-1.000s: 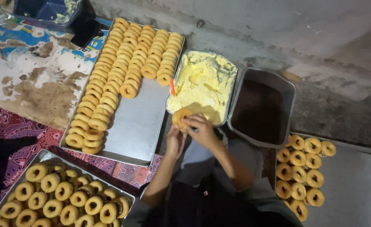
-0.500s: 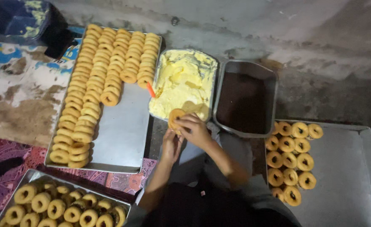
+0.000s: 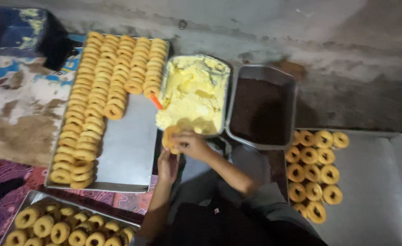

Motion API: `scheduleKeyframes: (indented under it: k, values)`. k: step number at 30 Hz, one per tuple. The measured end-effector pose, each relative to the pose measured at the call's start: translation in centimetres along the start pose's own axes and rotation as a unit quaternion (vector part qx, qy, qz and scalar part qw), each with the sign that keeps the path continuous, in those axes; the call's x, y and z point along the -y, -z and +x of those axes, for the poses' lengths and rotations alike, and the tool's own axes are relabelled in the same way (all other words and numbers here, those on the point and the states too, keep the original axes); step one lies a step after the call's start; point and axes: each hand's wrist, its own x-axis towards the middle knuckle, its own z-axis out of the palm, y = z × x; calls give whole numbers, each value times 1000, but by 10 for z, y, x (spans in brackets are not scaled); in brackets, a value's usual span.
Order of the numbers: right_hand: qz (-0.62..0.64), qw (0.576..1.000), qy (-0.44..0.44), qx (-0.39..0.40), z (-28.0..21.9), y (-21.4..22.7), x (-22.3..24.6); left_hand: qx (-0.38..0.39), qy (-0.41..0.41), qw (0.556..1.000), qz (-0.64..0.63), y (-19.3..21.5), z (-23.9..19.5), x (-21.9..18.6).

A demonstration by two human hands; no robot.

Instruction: The person fills ring-shaped pastries with a yellow cream by hand, then dips them into a dark liquid and places them on a tray. The process is repeated continuously throughout the clip.

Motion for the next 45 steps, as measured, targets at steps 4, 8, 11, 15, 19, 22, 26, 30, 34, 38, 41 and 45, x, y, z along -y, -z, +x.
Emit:
scheduleKeyframes:
  k: [4,8,11,15,19,22,26,30,34,38,41,45]
  values:
    - [-18,1000,-16,-5,-23,48,22,37,-14,999,15,-35,10,19]
    - [-46,991,-31,-124,-46,92,13,40,61,996,59,-68,27,56]
    - [-49,972,-130,-189,-67,124,-27,68,165,977,114,-83,35,112]
    - [-319,905,-149,-238,-104,187,-114,103,207,923,308,-103,61,169]
    - [-329,917,-185,-127,-152,208,-173,180,-149,744,626,-151,113,222]
    - [-162,872,-334,-319,-171,207,-192,249,-356,589,681,-176,153,243]
    - [321,702,-461,-438,-183,213,-190,249,-222,469,818,-181,182,258]
    - [468,706,-335,-413,-183,225,-158,128,-27,806,577,-164,159,267]
    - [-55,916,-254,-307,-143,222,-104,67,263,954,130,-150,119,256]
    - [-233,926,-107,-278,-107,223,-61,106,301,948,6,-156,92,255]
    - [-190,893,-185,-364,-96,224,-61,58,307,947,69,-181,93,245]
    - [522,708,-340,-332,-129,230,-97,123,357,899,220,-220,90,220]
